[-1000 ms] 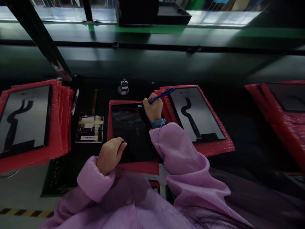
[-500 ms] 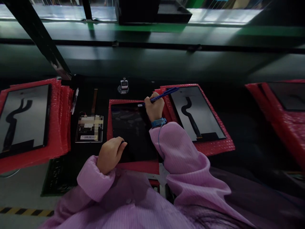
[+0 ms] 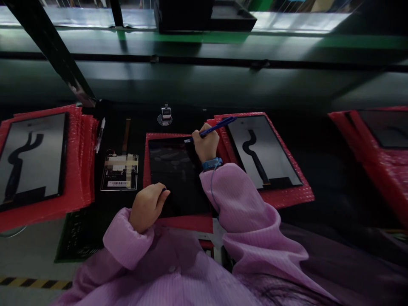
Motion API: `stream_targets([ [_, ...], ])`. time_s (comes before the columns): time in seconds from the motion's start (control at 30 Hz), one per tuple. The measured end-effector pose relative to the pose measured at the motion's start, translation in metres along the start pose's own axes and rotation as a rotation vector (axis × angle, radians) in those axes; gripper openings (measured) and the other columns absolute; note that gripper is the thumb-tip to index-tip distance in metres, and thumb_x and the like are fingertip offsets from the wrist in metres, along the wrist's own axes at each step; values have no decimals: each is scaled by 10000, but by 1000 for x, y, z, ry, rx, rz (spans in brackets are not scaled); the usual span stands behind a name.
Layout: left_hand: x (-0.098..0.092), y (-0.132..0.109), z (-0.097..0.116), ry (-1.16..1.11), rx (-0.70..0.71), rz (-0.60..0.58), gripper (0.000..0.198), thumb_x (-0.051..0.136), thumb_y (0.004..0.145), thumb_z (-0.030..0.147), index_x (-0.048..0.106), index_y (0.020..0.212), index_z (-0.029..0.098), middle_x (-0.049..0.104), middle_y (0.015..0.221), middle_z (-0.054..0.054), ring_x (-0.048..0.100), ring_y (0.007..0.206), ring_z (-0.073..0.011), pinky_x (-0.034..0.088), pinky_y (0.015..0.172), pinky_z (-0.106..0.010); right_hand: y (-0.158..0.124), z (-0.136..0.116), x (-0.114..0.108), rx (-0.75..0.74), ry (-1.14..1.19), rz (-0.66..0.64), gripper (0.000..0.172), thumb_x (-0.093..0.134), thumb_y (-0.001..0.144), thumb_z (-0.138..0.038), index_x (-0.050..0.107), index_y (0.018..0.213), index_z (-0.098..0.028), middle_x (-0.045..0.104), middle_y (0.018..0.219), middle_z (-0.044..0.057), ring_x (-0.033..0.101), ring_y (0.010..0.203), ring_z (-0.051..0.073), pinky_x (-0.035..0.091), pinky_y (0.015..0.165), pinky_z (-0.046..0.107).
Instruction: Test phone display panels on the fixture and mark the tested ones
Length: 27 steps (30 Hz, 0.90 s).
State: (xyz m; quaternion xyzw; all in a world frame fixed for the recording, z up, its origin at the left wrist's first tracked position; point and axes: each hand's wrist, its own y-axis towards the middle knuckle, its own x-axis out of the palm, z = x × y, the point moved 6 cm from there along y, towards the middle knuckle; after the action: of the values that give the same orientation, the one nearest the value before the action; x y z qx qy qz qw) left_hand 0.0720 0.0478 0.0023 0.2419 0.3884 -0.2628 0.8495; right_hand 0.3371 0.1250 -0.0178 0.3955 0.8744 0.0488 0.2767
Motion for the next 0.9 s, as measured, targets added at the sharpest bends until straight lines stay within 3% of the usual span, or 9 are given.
stream_targets([
  [0.33,1,0,-2,-15,-31,-21,533,241,1088,532,593,844,215,691,782,-47,665,721,-195,487,663,-310,-1,-1,-1,40,20,-13,329,582,839,-228,344,612,-247,411,526,-63,426,531,134,297,601,300],
  [0.7,2,-1,-3,-18,-7,1,514,269,1089,522,622,891,205,710,798,-47,692,734,-191,516,676,-303,-1,-4,-2,61,22,15,363,599,796,-168,314,585,-241,321,515,-73,345,515,110,274,587,301],
  [0.8,2,-1,-4,-50,9,18,491,313,1083,524,651,938,198,738,841,-51,718,771,-189,544,712,-301,0,-4,-4,66,43,45,347,584,825,-214,308,617,-244,337,540,-70,377,533,110,301,590,294],
  [0.9,1,0,-4,-120,37,30,431,382,1075,492,669,955,194,754,866,-47,731,792,-182,565,742,-294,-3,-8,-12,87,261,46,297,574,872,-389,374,705,-248,399,601,-62,407,535,110,324,548,278],
])
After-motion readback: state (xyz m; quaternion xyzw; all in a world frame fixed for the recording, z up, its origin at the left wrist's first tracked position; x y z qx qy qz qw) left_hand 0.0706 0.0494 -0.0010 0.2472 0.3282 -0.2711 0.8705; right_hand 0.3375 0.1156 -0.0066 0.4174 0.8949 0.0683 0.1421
